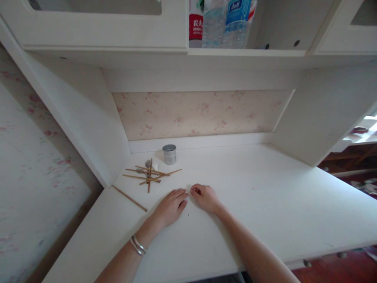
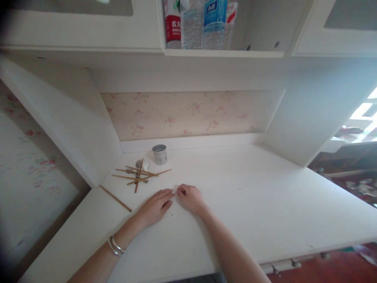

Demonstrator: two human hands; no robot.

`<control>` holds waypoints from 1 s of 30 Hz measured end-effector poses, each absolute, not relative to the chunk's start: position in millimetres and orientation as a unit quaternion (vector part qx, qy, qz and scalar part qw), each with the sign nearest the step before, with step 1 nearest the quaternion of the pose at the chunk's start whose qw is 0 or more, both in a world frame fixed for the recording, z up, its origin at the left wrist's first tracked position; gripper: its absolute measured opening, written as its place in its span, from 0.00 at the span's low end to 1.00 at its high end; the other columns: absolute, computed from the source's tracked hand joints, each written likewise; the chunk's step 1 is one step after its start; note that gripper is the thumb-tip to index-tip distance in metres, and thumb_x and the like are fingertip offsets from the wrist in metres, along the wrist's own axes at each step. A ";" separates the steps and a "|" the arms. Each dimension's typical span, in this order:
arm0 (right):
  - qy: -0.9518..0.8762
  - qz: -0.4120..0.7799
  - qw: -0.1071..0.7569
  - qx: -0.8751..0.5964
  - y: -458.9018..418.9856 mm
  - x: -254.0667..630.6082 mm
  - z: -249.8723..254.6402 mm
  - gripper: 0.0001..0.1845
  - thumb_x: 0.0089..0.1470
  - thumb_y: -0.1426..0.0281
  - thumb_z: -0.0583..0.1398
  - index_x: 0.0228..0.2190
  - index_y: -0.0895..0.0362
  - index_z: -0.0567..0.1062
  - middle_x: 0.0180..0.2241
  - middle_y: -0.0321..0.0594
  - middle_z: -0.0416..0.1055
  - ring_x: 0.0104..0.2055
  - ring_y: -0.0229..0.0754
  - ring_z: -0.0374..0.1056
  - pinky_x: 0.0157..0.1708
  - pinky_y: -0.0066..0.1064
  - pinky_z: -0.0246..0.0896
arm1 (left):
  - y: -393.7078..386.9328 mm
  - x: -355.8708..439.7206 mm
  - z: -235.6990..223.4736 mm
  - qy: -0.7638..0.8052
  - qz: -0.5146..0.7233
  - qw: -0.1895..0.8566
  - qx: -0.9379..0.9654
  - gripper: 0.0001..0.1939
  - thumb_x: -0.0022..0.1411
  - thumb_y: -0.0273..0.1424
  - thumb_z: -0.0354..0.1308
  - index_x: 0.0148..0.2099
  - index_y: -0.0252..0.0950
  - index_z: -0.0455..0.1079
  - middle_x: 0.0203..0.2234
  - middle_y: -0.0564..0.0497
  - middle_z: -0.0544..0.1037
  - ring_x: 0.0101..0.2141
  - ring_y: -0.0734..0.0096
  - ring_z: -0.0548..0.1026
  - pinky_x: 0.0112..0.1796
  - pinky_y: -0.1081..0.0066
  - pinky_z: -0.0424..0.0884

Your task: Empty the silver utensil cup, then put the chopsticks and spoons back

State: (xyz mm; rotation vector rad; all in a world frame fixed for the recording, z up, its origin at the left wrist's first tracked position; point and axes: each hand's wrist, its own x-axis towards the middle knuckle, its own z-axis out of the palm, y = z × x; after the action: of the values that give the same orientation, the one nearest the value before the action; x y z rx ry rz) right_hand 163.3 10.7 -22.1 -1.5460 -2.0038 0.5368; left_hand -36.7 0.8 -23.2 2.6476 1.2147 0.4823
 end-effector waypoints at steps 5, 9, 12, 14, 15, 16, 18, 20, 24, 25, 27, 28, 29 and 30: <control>-0.748 0.204 0.266 -0.572 8.5 162.3 -19.3 0.13 0.57 0.65 0.53 0.36 0.51 0.77 0.32 0.36 0.78 0.32 0.38 0.70 0.30 0.25 0.54 | -0.5 -38.9 -20.0 0.418 0.146 0.110 0.890 0.21 0.69 0.35 0.41 0.58 0.38 0.66 0.59 0.48 0.66 0.59 0.68 0.62 0.62 0.61 0.54; -0.748 0.204 0.262 -0.575 7.6 162.3 -18.7 0.13 0.57 0.65 0.53 0.36 0.52 0.77 0.32 0.37 0.78 0.33 0.39 0.70 0.31 0.25 0.55 | 0.0 -38.1 -20.2 0.417 0.146 0.113 0.890 0.21 0.69 0.36 0.41 0.58 0.38 0.65 0.59 0.48 0.66 0.59 0.68 0.62 0.62 0.62 0.54; -0.751 0.202 0.261 -0.572 7.3 162.5 -18.5 0.13 0.57 0.65 0.53 0.36 0.52 0.77 0.33 0.37 0.78 0.33 0.39 0.70 0.32 0.25 0.55 | 0.8 -38.7 -21.8 0.415 0.151 0.111 0.890 0.21 0.69 0.36 0.41 0.59 0.39 0.65 0.59 0.48 0.66 0.59 0.68 0.62 0.62 0.61 0.54; -0.754 0.197 0.257 -0.572 7.2 162.5 -18.1 0.13 0.57 0.65 0.53 0.36 0.51 0.77 0.33 0.36 0.78 0.33 0.38 0.70 0.32 0.25 0.54 | 1.4 -39.3 -24.2 0.412 0.156 0.110 0.891 0.21 0.69 0.36 0.41 0.59 0.39 0.65 0.59 0.49 0.66 0.59 0.68 0.63 0.61 0.61 0.55; -0.755 0.194 0.254 -0.572 7.2 162.4 -17.8 0.13 0.57 0.65 0.53 0.36 0.51 0.77 0.33 0.36 0.78 0.33 0.38 0.70 0.31 0.25 0.54 | 1.6 -39.6 -25.5 0.410 0.159 0.109 0.892 0.21 0.68 0.36 0.42 0.58 0.40 0.66 0.58 0.49 0.67 0.59 0.68 0.63 0.61 0.61 0.55; -0.756 0.191 0.251 -0.573 7.1 162.3 -17.5 0.13 0.58 0.65 0.53 0.36 0.51 0.77 0.33 0.36 0.78 0.33 0.38 0.70 0.31 0.26 0.54 | 1.9 -40.0 -26.7 0.409 0.165 0.106 0.891 0.20 0.68 0.35 0.42 0.57 0.40 0.66 0.58 0.49 0.68 0.58 0.68 0.64 0.61 0.62 0.57; -0.758 0.187 0.246 -0.575 7.0 162.1 -16.7 0.13 0.58 0.65 0.53 0.36 0.51 0.77 0.34 0.36 0.78 0.33 0.38 0.70 0.31 0.26 0.54 | 2.8 -41.2 -27.0 0.416 0.183 0.093 0.886 0.19 0.68 0.34 0.43 0.55 0.40 0.68 0.55 0.50 0.70 0.56 0.68 0.67 0.58 0.64 0.61; -0.760 0.187 0.243 -0.573 6.8 162.1 -16.1 0.13 0.58 0.65 0.52 0.36 0.51 0.77 0.34 0.36 0.78 0.34 0.38 0.70 0.32 0.26 0.54 | 4.6 -44.5 -23.0 0.430 0.210 0.067 0.875 0.18 0.67 0.33 0.44 0.53 0.41 0.70 0.53 0.50 0.72 0.53 0.68 0.69 0.56 0.65 0.65; -0.764 0.189 0.236 -0.570 6.6 163.2 -15.9 0.13 0.58 0.66 0.52 0.36 0.51 0.77 0.35 0.36 0.78 0.35 0.39 0.70 0.32 0.26 0.53 | 15.0 -65.7 -5.3 0.511 0.262 -0.020 0.818 0.18 0.67 0.34 0.44 0.50 0.39 0.72 0.51 0.47 0.73 0.52 0.65 0.69 0.56 0.62 0.63; -0.764 0.188 0.234 -0.572 6.6 163.5 -16.0 0.13 0.58 0.66 0.52 0.35 0.51 0.77 0.35 0.36 0.78 0.35 0.39 0.70 0.32 0.26 0.53 | 19.0 -74.6 -1.6 0.555 0.265 -0.042 0.788 0.18 0.67 0.35 0.44 0.51 0.38 0.71 0.51 0.45 0.72 0.53 0.62 0.68 0.56 0.59 0.62; -0.765 0.184 0.232 -0.572 6.5 163.9 -16.0 0.13 0.58 0.66 0.52 0.35 0.51 0.77 0.35 0.36 0.78 0.35 0.39 0.70 0.32 0.26 0.53 | 27.6 -94.9 1.4 0.656 0.248 -0.065 0.710 0.21 0.65 0.40 0.45 0.54 0.38 0.69 0.55 0.42 0.69 0.55 0.53 0.65 0.56 0.49 0.59; -0.766 0.182 0.231 -0.572 6.4 164.0 -16.0 0.13 0.58 0.66 0.52 0.35 0.51 0.77 0.35 0.36 0.78 0.35 0.39 0.70 0.32 0.26 0.53 | 31.9 -105.1 0.5 0.696 0.230 -0.062 0.677 0.24 0.64 0.43 0.45 0.56 0.39 0.68 0.57 0.41 0.66 0.57 0.49 0.62 0.56 0.45 0.57; -0.768 0.180 0.228 -0.571 6.3 163.9 -15.9 0.13 0.58 0.67 0.52 0.35 0.51 0.77 0.35 0.36 0.78 0.35 0.39 0.70 0.32 0.26 0.53 | 36.0 -114.3 -1.5 0.723 0.211 -0.048 0.656 0.26 0.64 0.46 0.45 0.58 0.40 0.66 0.59 0.41 0.63 0.59 0.46 0.58 0.56 0.42 0.55; -0.769 0.180 0.226 -0.570 6.2 163.7 -15.7 0.13 0.57 0.67 0.52 0.34 0.51 0.77 0.35 0.36 0.78 0.35 0.39 0.70 0.32 0.27 0.53 | 40.0 -121.9 -4.2 0.743 0.193 -0.027 0.640 0.28 0.63 0.48 0.44 0.60 0.42 0.63 0.61 0.41 0.59 0.61 0.44 0.55 0.56 0.39 0.53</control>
State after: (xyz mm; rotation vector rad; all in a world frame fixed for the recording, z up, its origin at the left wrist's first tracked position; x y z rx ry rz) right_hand 163.7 6.2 -15.7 -1.5728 -2.1201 0.4964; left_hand -121.9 40.0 -4.2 2.0471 2.3754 0.6173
